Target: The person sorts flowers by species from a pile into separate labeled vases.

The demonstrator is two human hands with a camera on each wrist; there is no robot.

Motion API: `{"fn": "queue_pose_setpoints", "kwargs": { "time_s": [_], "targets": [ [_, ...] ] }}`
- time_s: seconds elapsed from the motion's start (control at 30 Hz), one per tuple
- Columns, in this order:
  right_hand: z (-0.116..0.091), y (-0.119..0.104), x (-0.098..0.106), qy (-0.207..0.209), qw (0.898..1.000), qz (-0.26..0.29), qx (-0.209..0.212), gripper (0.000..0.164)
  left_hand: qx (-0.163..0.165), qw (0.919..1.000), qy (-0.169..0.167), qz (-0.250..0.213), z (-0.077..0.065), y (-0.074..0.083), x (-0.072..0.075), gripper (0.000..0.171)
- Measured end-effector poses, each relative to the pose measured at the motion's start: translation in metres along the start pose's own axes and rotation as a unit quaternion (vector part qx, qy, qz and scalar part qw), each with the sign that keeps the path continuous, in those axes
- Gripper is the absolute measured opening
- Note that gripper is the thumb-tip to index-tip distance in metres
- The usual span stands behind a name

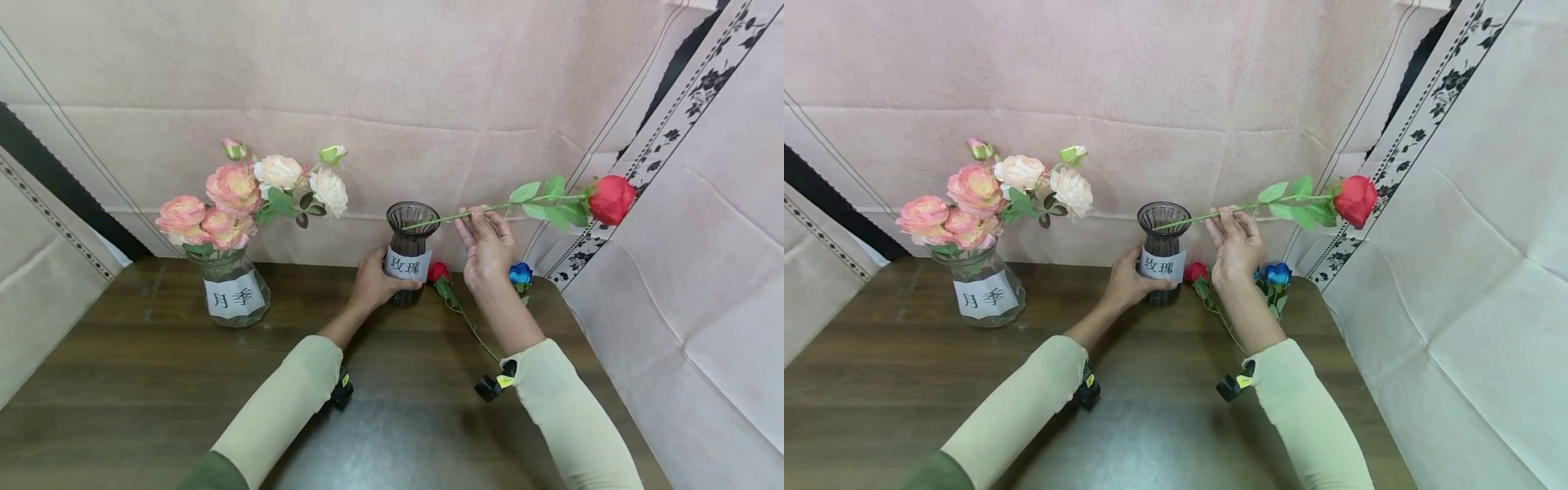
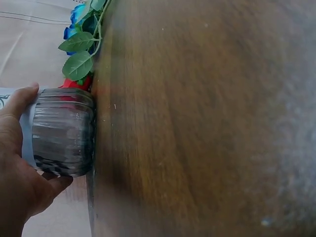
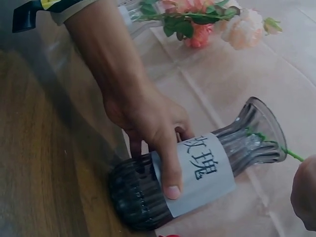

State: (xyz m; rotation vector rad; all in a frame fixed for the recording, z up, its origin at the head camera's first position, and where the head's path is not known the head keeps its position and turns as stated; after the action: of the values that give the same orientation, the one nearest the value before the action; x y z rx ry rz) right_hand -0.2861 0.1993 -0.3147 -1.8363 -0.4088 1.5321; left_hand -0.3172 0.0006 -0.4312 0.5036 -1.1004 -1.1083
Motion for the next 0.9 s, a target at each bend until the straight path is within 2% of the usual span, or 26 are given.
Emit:
{"fn": "queue_pose_setpoints", "kwargs": {
  "time_s": [0.17,0.27,0.33,0.43,0.6,0.77,0.9],
  "targets": [
    [0.001,0.010,-0.004,0.002,0.999,-0.036,0.012,0.020,0.002,1.0000,0.000,-0.009,-0.001,-0.002,-0.002,0.086],
    [0.000,0.015,-0.009,0.001,0.998,-0.066,0.024,0.024,-0.001,0.9998,0.003,-0.017,-0.002,-0.002,-0.002,0.086],
    [0.000,0.018,-0.012,0.000,0.996,-0.084,0.028,0.020,-0.003,0.9998,0.007,-0.020,-0.002,-0.002,-0.002,0.085],
    [-0.001,0.025,-0.014,0.009,0.993,-0.112,0.026,0.006,-0.005,0.9997,0.010,-0.023,-0.002,-0.001,-0.001,0.083],
    [-0.002,0.038,-0.012,0.024,0.984,-0.179,0.004,0.006,-0.004,0.9996,0.008,-0.027,-0.002,-0.001,-0.001,0.083],
    [-0.008,0.047,-0.002,-0.002,0.974,-0.229,-0.004,0.039,-0.009,0.9993,0.008,-0.036,-0.003,0.000,0.001,0.083],
    [-0.013,0.051,0.006,-0.013,0.972,-0.233,-0.015,0.044,-0.014,0.9991,0.009,-0.039,-0.004,0.001,0.002,0.082]
  ]
}}
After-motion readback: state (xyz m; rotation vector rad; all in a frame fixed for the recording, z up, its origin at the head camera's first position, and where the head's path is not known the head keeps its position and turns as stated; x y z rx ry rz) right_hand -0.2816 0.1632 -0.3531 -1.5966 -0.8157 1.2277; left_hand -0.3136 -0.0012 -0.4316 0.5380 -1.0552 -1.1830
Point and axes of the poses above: each hand's wrist, its own z-axis towards the middle knuckle, its own x-axis out of the back of the hand, y = z × x, the point moved 2 cm from there along z, towards the middle knuckle, and after that the axes turned 12 degrees about -x, right-handed, at the moved point
